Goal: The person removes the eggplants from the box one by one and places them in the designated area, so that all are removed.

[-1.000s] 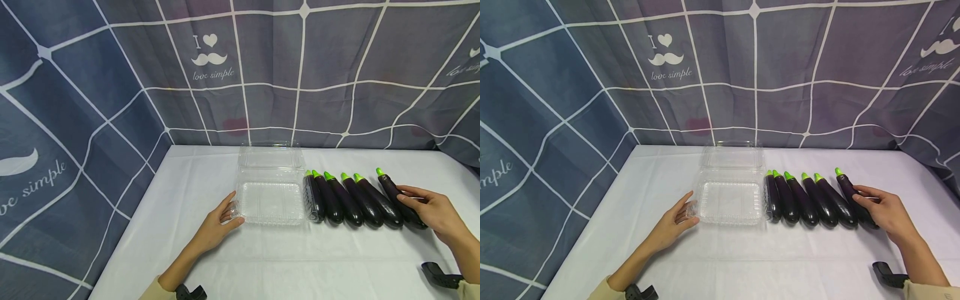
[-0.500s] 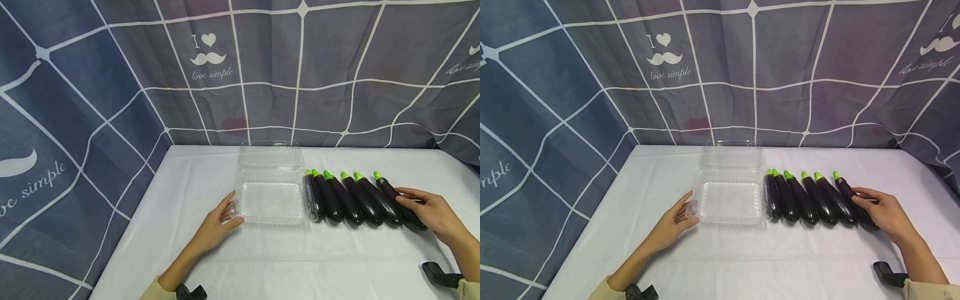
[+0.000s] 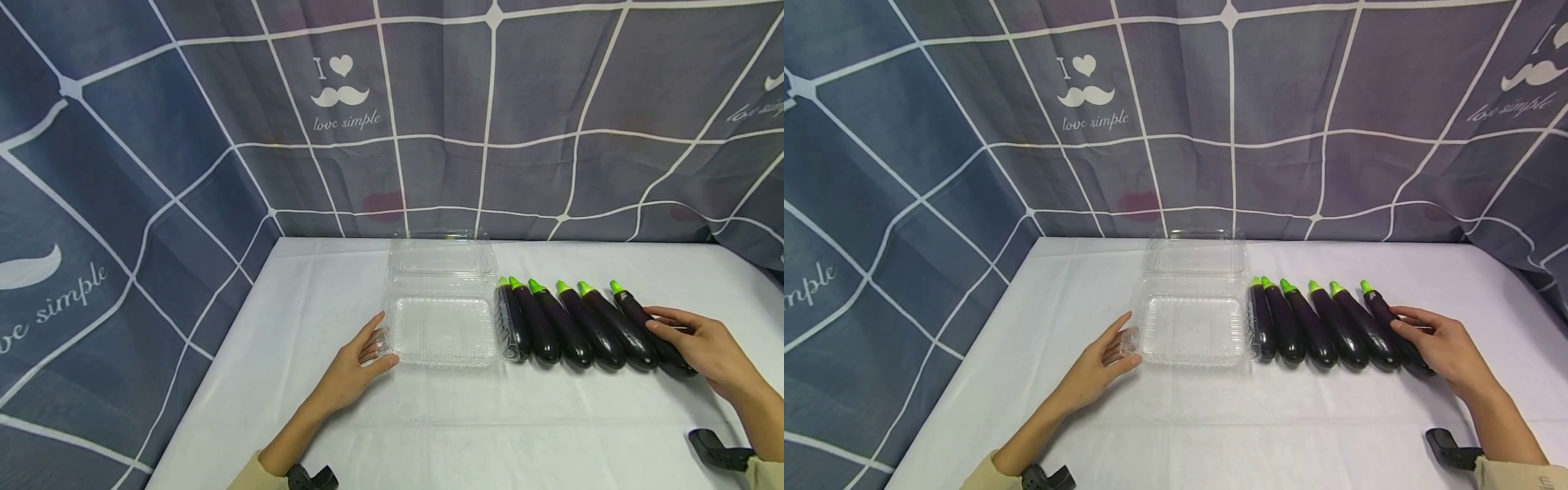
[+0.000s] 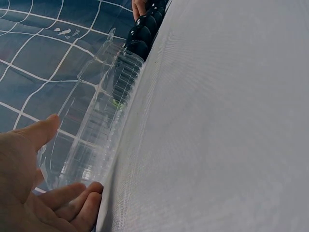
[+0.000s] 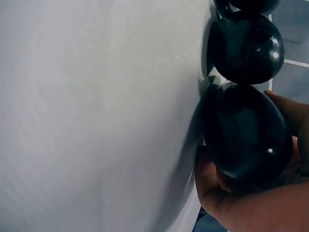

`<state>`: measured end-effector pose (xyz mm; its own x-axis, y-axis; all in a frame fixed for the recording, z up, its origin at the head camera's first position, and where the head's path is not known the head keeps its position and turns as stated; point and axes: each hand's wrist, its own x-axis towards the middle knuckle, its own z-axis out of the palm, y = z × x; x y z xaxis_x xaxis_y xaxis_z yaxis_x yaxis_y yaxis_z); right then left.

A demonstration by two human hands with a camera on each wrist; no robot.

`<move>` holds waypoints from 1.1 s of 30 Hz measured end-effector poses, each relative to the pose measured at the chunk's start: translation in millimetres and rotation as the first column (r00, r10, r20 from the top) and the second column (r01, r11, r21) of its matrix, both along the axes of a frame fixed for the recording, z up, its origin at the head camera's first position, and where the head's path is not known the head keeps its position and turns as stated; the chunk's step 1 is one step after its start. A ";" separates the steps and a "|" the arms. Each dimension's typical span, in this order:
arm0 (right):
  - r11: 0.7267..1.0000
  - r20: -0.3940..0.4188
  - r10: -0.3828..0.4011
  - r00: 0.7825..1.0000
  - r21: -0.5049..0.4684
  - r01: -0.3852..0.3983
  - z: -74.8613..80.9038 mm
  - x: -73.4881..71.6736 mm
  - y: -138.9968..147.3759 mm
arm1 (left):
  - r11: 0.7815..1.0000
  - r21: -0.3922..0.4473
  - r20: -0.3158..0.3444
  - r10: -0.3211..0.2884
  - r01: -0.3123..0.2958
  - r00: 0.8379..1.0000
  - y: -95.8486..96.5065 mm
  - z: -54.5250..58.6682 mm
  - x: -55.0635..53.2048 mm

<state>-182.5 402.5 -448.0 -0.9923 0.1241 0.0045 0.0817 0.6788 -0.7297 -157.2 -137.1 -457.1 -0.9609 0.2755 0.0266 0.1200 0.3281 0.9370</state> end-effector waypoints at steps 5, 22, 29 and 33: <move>1.000 0.002 -0.026 1.000 0.018 0.026 -1.5 1.3 -0.3 | 1.000 -0.003 0.001 -0.004 0.004 1.000 0.4 0.7 0.4; 0.998 0.037 -0.055 0.998 0.037 0.054 -6.4 5.7 1.4 | 1.000 -0.005 0.002 -0.009 0.009 1.000 2.0 2.0 -1.8; 0.995 0.003 -0.052 0.999 0.086 0.051 6.8 9.6 -8.5 | 1.000 -0.015 0.008 0.001 -0.001 1.000 -0.7 3.0 -2.5; 0.991 -0.020 -0.063 0.998 0.116 0.065 16.0 8.2 -14.6 | 1.000 -0.006 0.012 -0.003 0.004 1.000 -3.7 7.3 -5.1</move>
